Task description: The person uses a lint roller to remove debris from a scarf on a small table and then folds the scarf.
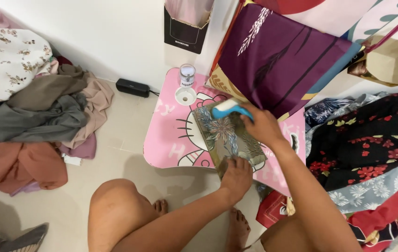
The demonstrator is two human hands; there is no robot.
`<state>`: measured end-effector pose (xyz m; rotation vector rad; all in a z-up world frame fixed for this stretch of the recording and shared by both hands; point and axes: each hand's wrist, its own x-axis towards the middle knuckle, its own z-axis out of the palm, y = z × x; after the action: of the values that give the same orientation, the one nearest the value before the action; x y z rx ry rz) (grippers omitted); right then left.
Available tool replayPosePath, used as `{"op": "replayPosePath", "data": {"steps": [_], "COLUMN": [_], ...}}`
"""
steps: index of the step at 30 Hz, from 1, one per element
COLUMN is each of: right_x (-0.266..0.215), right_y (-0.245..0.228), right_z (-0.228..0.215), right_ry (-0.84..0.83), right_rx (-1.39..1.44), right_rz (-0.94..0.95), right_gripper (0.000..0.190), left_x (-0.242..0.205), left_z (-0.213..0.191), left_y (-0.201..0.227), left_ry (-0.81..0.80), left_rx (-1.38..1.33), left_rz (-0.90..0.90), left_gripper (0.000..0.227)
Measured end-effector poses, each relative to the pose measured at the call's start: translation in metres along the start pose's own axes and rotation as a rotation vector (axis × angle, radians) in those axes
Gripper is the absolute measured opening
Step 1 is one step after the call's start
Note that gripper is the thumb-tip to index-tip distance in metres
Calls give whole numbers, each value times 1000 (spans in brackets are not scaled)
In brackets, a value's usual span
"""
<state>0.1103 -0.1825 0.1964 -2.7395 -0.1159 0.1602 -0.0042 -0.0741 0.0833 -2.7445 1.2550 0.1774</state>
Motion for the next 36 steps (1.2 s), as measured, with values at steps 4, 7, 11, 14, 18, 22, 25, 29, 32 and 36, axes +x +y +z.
{"op": "replayPosePath", "data": {"steps": [4, 7, 11, 14, 18, 22, 25, 29, 32, 36], "right_x": [-41, -62, -55, -34, 8, 28, 25, 10, -8, -27], "right_y": [3, 11, 31, 20, 33, 28, 13, 9, 17, 25], "right_z": [-25, -26, -6, 9, 38, 45, 27, 0, -6, 2], "right_ry": [-55, -170, -194, -123, -18, -10, -9, 10, 26, -56], "right_rx": [-78, -132, -146, -170, -34, -29, 27, -2, -42, -160], "right_rz": [145, 254, 235, 143, 46, 14, 4, 63, 78, 33], "right_gripper": [39, 40, 40, 40, 39, 42, 42, 42, 42, 44], "left_x": [-14, -7, -7, -6, -2, -7, 3, 40, 39, 30], "left_z": [-7, 14, 5, 1, 8, 3, 6, 47, 61, 73], "left_y": [-3, 4, 0, -5, -6, -19, -38, -83, -120, -150], "left_ry": [8, -63, -67, -70, -40, 13, 48, 413, 536, 270], "left_rx": [-85, -237, -237, -282, -350, -359, -486, -469, -468, -334], "left_rz": [96, 148, 150, 168, 171, 188, 184, 40, -169, -280], "left_gripper": [72, 88, 100, 110, 114, 107, 82, 46, 52, 59]}}
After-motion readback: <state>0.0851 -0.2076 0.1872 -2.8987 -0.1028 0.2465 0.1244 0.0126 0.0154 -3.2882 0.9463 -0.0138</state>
